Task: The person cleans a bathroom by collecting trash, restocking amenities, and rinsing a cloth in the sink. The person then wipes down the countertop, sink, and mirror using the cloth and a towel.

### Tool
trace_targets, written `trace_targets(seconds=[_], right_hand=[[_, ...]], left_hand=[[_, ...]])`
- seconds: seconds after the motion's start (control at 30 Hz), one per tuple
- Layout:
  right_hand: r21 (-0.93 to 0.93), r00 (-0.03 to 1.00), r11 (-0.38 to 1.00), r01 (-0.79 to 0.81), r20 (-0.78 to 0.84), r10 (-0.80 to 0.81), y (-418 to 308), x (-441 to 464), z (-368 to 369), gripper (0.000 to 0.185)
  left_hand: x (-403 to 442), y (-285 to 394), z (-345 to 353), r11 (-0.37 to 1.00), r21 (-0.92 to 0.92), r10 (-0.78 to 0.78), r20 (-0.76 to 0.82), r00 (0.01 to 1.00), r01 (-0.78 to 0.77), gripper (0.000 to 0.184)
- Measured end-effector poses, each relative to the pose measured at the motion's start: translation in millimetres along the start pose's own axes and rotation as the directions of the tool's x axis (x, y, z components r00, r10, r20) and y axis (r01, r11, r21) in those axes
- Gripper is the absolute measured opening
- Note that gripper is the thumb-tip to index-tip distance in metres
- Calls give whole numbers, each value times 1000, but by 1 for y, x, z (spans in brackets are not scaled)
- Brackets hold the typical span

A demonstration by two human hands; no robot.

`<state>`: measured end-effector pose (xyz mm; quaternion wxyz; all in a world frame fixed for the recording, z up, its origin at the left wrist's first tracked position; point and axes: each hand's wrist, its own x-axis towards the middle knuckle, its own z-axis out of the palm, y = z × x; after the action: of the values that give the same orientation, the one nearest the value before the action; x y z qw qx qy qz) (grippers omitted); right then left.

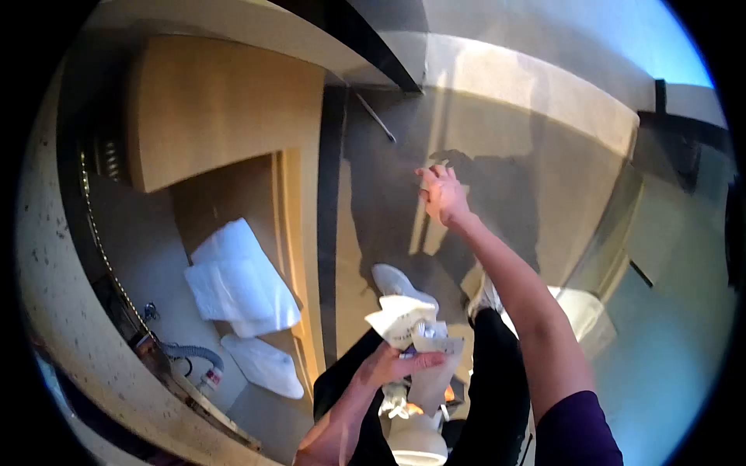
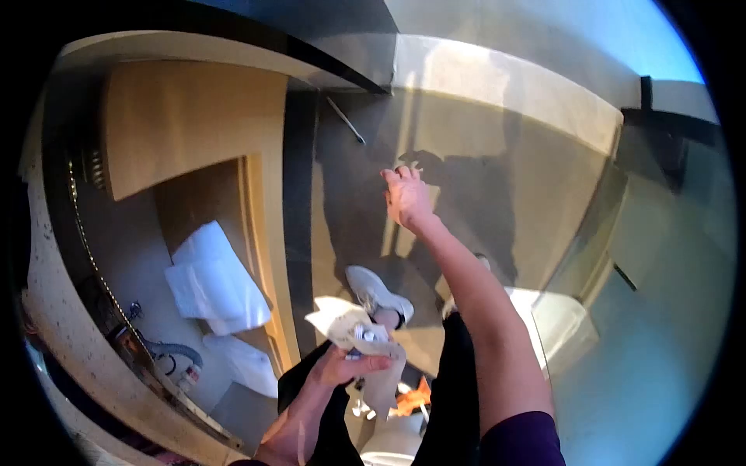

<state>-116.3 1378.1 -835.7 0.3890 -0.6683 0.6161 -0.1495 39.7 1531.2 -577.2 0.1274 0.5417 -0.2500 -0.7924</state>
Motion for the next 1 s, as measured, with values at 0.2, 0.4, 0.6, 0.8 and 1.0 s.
trace_targets(seconds=[0.2,0.4,0.6,0.8,1.0], right_hand=[[-64,973,991,-114,-210,98,-12,133,84,34],[-427,997,901,-74,-1,81,-14,140,119,27],[-123,996,992,-27,86,38,5,-32,65,15],[152,745,730,-666,185,641,23,-251,-95,19],[650,400,227,-725,128,908,-47,-393,-263,14]], left_hand=[[9,14,-47,979,-163,-119,22,993,121,38],[10,-5,-69,946,-265,-187,25,982,187,47],[15,-4,-31,866,-416,-282,53,958,277,57],[-14,31,45,913,-404,-58,1,998,54,37],[-103,126,135,923,-354,-76,222,972,153,40]])
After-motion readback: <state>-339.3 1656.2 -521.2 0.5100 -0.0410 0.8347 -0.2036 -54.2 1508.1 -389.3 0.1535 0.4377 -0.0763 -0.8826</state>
